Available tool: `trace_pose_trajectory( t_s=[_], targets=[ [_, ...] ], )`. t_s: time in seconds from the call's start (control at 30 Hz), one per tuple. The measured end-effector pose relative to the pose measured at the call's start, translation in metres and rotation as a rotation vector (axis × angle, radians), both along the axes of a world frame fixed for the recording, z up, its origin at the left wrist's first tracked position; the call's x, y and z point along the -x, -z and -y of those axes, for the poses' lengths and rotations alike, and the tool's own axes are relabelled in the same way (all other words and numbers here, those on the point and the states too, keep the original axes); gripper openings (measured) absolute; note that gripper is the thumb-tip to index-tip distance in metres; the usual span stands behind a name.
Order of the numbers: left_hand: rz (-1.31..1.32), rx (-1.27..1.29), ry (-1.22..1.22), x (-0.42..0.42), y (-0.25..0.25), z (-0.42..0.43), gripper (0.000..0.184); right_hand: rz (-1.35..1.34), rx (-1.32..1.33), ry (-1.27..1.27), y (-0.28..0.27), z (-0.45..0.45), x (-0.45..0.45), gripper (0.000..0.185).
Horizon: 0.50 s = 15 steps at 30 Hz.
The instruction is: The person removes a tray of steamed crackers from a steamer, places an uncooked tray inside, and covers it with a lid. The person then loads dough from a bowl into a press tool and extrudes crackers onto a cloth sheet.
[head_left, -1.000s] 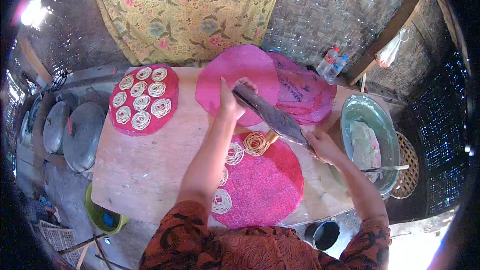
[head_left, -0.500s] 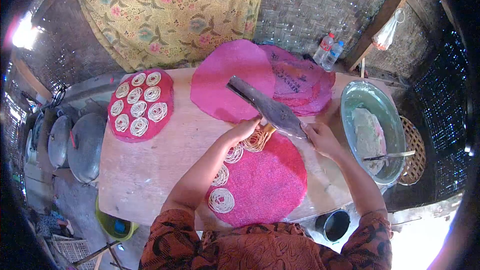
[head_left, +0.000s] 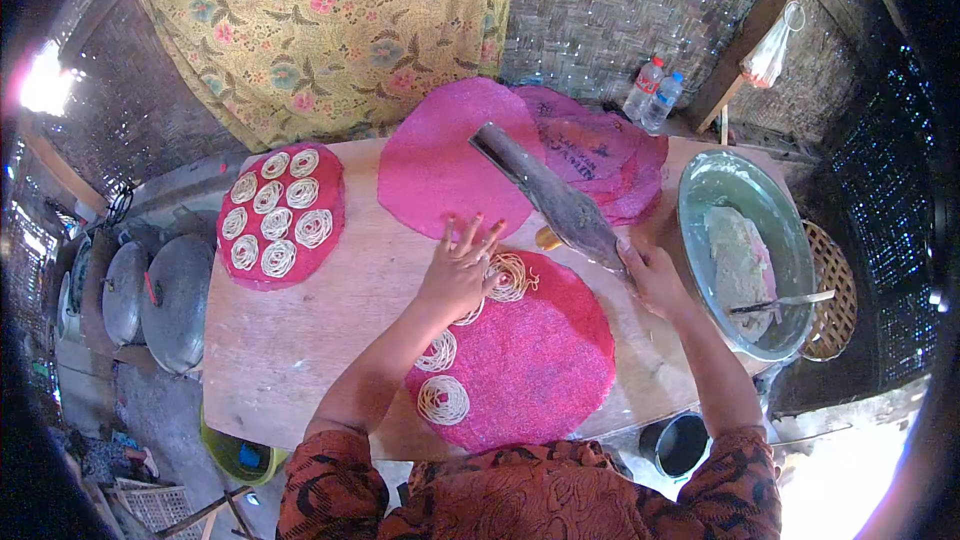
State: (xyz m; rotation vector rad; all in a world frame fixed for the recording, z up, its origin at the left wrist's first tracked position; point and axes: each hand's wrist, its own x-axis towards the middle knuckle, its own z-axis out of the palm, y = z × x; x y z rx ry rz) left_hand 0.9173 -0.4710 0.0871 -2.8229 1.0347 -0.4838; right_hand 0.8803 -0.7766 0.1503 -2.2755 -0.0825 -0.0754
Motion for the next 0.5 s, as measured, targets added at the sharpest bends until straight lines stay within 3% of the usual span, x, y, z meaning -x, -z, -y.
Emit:
trace_pose_trajectory(
  t_s=[0.03,0.1,0.13,0.2,0.23,0.3,0.33,0.37,0.4,0.43,0.47,0.5],
  targets=[
    [0.001,0.000,0.002,0.002,-0.012,0.002,0.056,0.001,0.000,0.002,-0.007,-0.002,0.004,0.056],
    [-0.158,0.397,-0.086,0.006,-0.049,0.008,0.062,-0.106,0.056,-0.042,-0.039,-0.020,0.019,0.055],
    [-0.158,0.396,-0.082,0.006,-0.049,0.008,0.062,-0.106,0.055,-0.038,-0.046,-0.028,0.024,0.055],
    [-0.233,0.654,0.136,0.010,-0.048,0.004,0.051,-0.292,-0.169,-0.219,-0.055,-0.042,0.032,0.052],
    [-0.233,0.654,0.137,0.013,-0.050,0.002,0.051,-0.291,-0.170,-0.219,-0.055,-0.050,0.031,0.052],
    [-0.332,0.950,0.280,0.024,-0.059,-0.004,0.048,-0.228,-0.540,-0.308,-0.052,-0.061,0.021,0.055],
    [-0.347,0.978,0.218,0.031,-0.064,-0.011,0.046,-0.450,-0.723,-0.243,-0.052,-0.057,0.010,0.041],
    [-0.227,0.996,0.133,0.031,-0.045,-0.024,0.045,-0.444,-0.723,-0.242,-0.029,-0.052,0.000,0.041],
    [-0.108,1.013,0.047,0.033,-0.025,-0.039,0.044,-0.167,-0.416,-0.251,0.009,-0.047,-0.016,0.028],
    [-0.290,1.207,-0.122,0.046,-0.022,-0.053,0.048,0.103,-0.104,-0.254,0.037,-0.045,-0.025,0.020],
    [-0.479,1.393,-0.299,0.065,-0.029,-0.068,0.051,0.102,-0.101,-0.256,0.052,-0.047,-0.025,0.020],
    [-0.478,1.398,-0.302,0.067,-0.027,-0.068,0.051,0.166,0.166,-0.267,0.063,-0.051,-0.022,0.022]
  ],
)
